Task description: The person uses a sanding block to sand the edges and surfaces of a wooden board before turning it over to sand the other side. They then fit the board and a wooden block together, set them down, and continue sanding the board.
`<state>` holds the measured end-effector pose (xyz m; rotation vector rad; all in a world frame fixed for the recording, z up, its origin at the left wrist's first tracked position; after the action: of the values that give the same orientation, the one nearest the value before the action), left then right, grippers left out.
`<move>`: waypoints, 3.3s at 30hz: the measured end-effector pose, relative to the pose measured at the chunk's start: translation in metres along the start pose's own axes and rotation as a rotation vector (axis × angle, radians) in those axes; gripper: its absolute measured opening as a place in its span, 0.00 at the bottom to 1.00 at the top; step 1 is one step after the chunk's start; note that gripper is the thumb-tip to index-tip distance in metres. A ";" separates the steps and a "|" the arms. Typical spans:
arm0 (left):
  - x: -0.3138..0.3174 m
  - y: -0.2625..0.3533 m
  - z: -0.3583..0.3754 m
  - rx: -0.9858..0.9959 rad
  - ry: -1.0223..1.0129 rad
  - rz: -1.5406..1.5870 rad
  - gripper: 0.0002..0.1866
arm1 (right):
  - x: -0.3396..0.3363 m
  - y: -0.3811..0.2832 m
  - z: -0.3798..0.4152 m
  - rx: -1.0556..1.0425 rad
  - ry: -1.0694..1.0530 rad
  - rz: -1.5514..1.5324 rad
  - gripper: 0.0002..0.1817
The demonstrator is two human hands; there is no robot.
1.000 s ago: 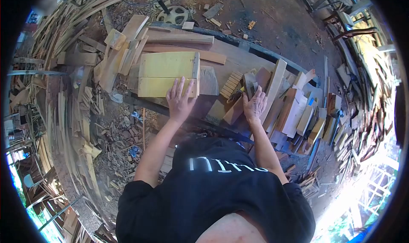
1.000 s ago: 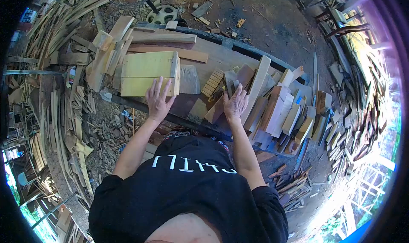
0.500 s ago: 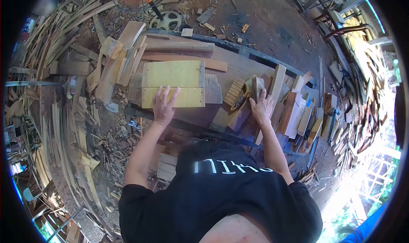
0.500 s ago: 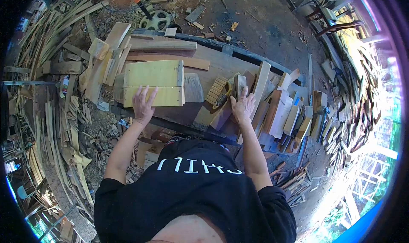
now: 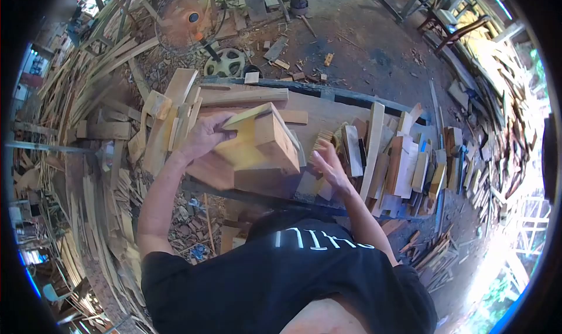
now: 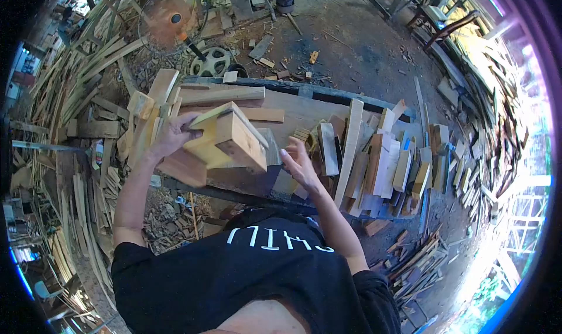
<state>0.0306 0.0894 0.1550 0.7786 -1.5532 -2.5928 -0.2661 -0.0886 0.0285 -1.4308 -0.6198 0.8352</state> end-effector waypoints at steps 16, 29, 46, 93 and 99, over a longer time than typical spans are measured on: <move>0.039 -0.102 -0.077 -0.308 -0.360 -0.180 0.23 | 0.109 0.056 0.043 0.555 -0.191 -1.071 0.35; 0.054 -0.161 -0.125 -0.177 -0.136 -0.378 0.22 | 0.147 0.105 0.030 0.632 -0.007 -1.273 0.34; 0.165 -0.095 -0.070 -0.095 0.454 0.248 0.30 | 0.125 0.114 0.028 0.813 -0.115 -0.992 0.35; 0.229 -0.113 0.009 0.030 0.682 0.170 0.33 | 0.023 0.108 0.056 0.630 -0.384 -0.587 0.14; 0.222 -0.136 0.068 -0.142 0.646 -0.588 0.40 | 0.008 0.098 0.045 0.509 -0.400 -0.421 0.17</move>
<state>-0.1615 0.1547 -0.0221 2.0374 -1.0365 -2.3100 -0.3094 -0.0606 -0.0668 -0.6427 -0.8965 0.8639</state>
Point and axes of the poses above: each hand's wrist, its own z-axis away from the middle knuckle, its own x-axis out of the palm, y = z × x, the point moved 2 cm from there along -z, towards the middle knuckle, and after that the axes turned 13 degrees about -x, right-handed, at the moved point
